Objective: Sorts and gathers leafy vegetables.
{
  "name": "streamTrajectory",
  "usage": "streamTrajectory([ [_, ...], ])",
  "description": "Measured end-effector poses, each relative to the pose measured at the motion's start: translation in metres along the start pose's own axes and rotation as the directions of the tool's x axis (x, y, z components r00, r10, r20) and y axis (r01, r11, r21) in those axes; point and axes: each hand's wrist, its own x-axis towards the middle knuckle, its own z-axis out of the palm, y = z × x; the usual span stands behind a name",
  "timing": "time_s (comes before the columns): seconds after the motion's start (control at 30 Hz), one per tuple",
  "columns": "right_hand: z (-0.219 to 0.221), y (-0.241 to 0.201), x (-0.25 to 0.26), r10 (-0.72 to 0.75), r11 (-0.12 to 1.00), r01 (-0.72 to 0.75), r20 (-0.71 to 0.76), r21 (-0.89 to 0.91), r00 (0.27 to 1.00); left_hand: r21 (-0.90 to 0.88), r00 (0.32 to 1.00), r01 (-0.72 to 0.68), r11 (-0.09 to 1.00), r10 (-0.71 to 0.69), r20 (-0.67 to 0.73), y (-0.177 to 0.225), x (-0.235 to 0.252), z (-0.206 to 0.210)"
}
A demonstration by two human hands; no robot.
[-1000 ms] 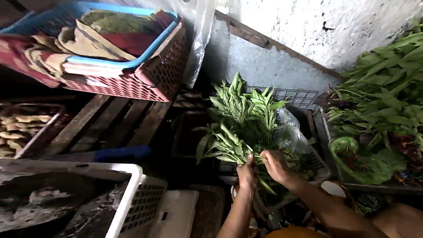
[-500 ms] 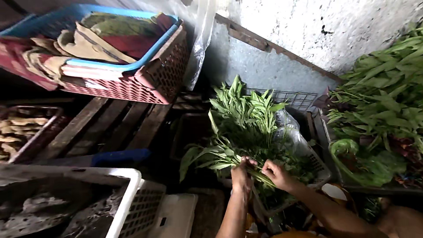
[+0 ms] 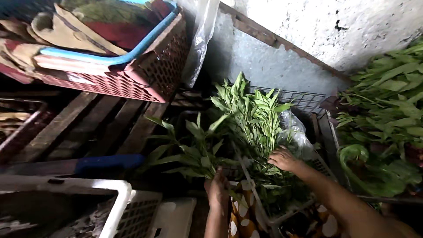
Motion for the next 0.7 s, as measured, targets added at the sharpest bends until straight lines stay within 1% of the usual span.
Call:
streamTrajectory([
  [0.07,0.012,0.018,-0.024,0.092,0.993,-0.101,0.118,0.065,0.989,-0.003,1.0,0.013,1.0,-0.013,-0.003,-0.002,0.004,-0.005],
  [0.13,0.014,0.032,-0.035,0.228,0.939,-0.261,0.165,0.223,0.96,-0.011,1.0,0.028,1.0,-0.028,-0.001,-0.006,0.007,-0.004],
  [0.17,0.009,0.033,-0.033,0.292,0.896,-0.325,0.149,0.304,0.945,-0.018,0.999,0.045,0.999,-0.045,0.0,-0.008,0.008,-0.002],
  [0.23,-0.009,0.023,-0.02,0.416,0.825,-0.397,0.045,0.403,0.908,-0.031,0.997,0.079,0.996,-0.079,0.008,-0.01,0.005,0.004],
  [0.3,-0.025,0.009,0.003,0.541,0.771,-0.468,-0.054,0.433,0.84,-0.066,0.996,0.088,0.994,-0.087,0.018,-0.012,-0.001,0.01],
  [0.33,-0.031,0.004,0.015,0.603,0.729,-0.514,-0.068,0.452,0.794,-0.082,0.996,0.082,0.993,-0.08,0.032,-0.013,-0.003,0.012],
  [0.4,-0.034,-0.003,0.037,0.705,0.614,-0.609,-0.003,0.501,0.709,-0.103,0.997,0.068,0.992,-0.064,0.044,-0.013,-0.007,0.014],
  [0.43,-0.032,-0.003,0.045,0.732,0.566,-0.642,0.044,0.518,0.68,-0.108,0.997,0.061,0.992,-0.056,0.045,-0.011,-0.009,0.014],
  [0.5,-0.023,-0.002,0.055,0.753,0.513,-0.664,0.085,0.544,0.652,-0.116,0.998,0.043,0.992,-0.038,0.046,-0.007,-0.011,0.014],
  [0.57,-0.023,-0.005,0.054,0.77,0.497,-0.661,0.066,0.563,0.634,-0.126,0.999,0.032,0.991,-0.028,0.033,-0.001,-0.013,0.014],
  [0.63,-0.033,-0.01,0.045,0.787,0.52,-0.642,-0.023,0.564,0.617,-0.13,0.999,0.02,0.991,-0.015,0.039,0.004,-0.013,0.015],
  [0.7,-0.054,-0.018,0.025,0.781,0.568,-0.583,-0.159,0.58,0.603,-0.146,0.998,0.002,0.989,0.007,0.061,0.007,-0.016,0.017],
])
